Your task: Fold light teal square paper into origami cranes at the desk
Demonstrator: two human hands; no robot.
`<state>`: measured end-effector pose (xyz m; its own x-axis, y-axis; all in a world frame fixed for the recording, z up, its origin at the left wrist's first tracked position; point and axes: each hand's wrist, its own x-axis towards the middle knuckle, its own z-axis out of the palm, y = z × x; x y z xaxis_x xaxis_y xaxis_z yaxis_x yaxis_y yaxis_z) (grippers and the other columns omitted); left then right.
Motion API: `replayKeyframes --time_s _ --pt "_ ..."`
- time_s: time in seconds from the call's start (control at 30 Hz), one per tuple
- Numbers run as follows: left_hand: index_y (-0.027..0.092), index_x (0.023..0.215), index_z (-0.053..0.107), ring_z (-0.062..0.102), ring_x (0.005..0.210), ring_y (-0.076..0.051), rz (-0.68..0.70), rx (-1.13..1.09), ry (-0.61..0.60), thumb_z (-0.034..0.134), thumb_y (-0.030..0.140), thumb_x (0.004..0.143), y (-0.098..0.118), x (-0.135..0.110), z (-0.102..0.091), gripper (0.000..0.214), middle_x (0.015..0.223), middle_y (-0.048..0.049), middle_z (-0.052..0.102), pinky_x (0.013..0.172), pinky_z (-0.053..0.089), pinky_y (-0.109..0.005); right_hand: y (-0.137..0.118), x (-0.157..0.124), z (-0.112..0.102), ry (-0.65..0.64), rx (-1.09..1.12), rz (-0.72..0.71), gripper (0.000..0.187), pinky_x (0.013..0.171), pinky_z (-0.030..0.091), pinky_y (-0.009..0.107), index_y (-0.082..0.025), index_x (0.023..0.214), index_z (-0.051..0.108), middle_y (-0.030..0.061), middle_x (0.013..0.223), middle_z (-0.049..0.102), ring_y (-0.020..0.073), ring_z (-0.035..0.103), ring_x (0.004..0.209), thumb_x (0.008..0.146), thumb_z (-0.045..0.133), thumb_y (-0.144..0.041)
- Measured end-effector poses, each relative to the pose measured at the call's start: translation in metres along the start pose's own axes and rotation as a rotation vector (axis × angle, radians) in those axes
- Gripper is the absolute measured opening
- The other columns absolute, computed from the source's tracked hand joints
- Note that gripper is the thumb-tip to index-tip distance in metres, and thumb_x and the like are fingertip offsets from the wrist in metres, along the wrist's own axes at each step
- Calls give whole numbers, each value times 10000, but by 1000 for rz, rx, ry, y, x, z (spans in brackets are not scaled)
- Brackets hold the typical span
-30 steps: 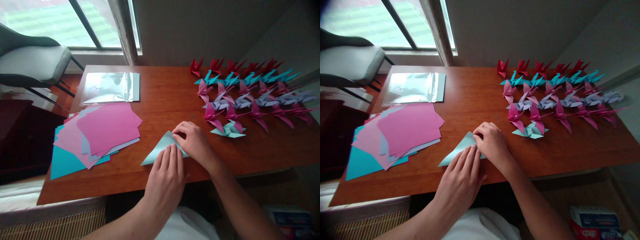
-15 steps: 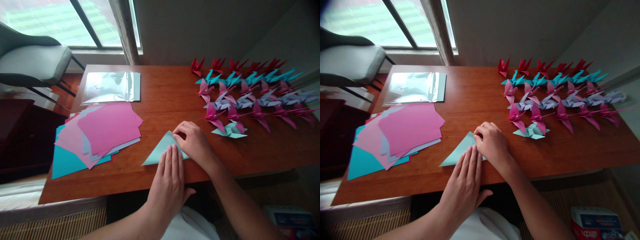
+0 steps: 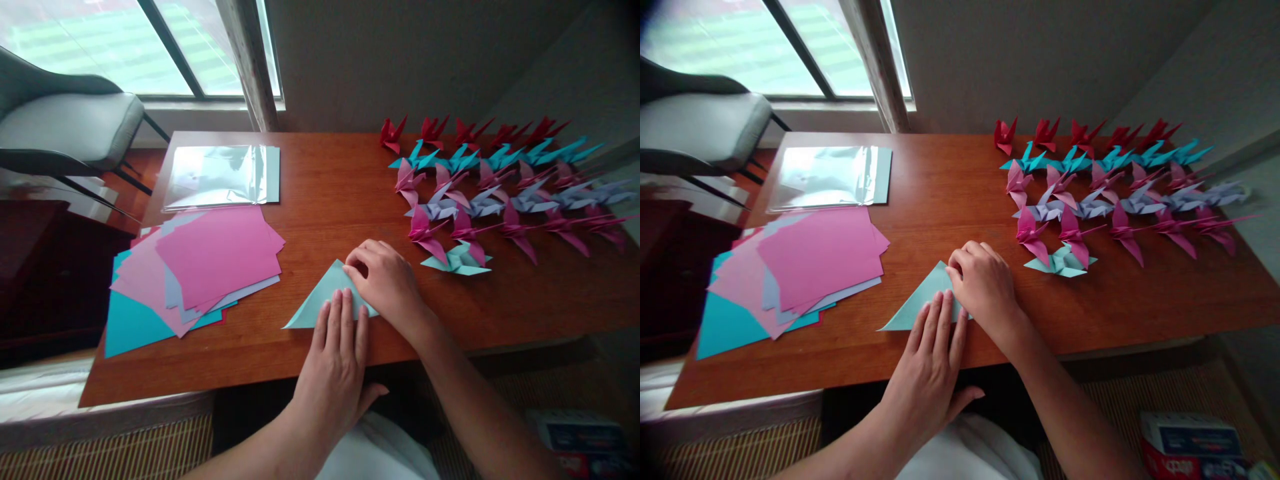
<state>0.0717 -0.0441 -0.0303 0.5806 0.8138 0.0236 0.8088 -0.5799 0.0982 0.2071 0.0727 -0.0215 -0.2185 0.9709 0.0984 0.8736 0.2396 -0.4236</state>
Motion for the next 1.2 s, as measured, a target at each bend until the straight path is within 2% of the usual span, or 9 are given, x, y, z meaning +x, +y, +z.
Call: replayKeyframes --time_s 0.17,0.27,0.33,0.43,0.53,0.67,0.93,1.2 --pt "33 1565 259 159 1533 -453 -6 -34 -8 624 784 749 -1 0 -1 1167 1609 -330 264 1224 143 -579 -6 0 -7 -7 -93 -77 28 822 469 355 -200 883 676 57 946 679 238 607 940 907 676 -185" --pt "38 1547 303 149 1537 -446 -4 -39 -10 630 775 751 -1 -1 0 1133 1609 -325 270 1227 134 -581 -10 -12 -11 18 -61 -183 102 850 469 353 -192 954 682 60 984 676 234 593 956 940 601 -132" --pt "32 1530 335 141 1539 -443 3 -37 -6 632 777 748 -1 -1 0 1120 1608 -324 275 1231 126 -578 -8 -25 -12 20 0 -215 132 844 471 349 -193 923 677 54 939 672 224 591 916 963 562 -142" --pt "29 1530 333 124 1542 -442 3 -39 2 630 785 742 -2 -1 1 1132 1618 -325 244 1232 121 -579 0 -42 -8 -28 50 -209 153 846 470 351 -192 905 677 51 913 676 218 590 888 976 548 -147" --pt "33 1538 323 137 1541 -437 0 -57 9 562 774 804 -3 -1 1 1070 1624 -322 227 1228 134 -581 8 -49 -5 -27 82 -194 146 840 463 341 -194 960 682 51 939 682 211 586 895 978 547 -141" --pt "18 1523 349 166 1537 -431 -17 -74 11 463 724 893 -3 -3 1 953 1621 -324 231 1227 147 -573 7 -49 -7 -69 -35 -191 157 831 426 355 -204 922 683 45 916 680 217 563 884 978 549 -145" --pt "14 1517 367 228 1523 -424 -12 -14 33 480 719 890 -3 -3 0 950 1599 -318 299 1225 165 -560 0 -49 -8 -19 -129 -266 169 798 363 360 -206 872 678 42 897 689 220 552 864 972 562 -134" --pt "29 1517 387 290 1509 -387 -77 28 63 452 664 937 -7 -24 -3 862 1599 -267 346 1222 193 -527 -4 -50 -10 -21 -217 -266 151 777 338 379 -207 841 663 33 912 709 225 551 856 949 600 -122"
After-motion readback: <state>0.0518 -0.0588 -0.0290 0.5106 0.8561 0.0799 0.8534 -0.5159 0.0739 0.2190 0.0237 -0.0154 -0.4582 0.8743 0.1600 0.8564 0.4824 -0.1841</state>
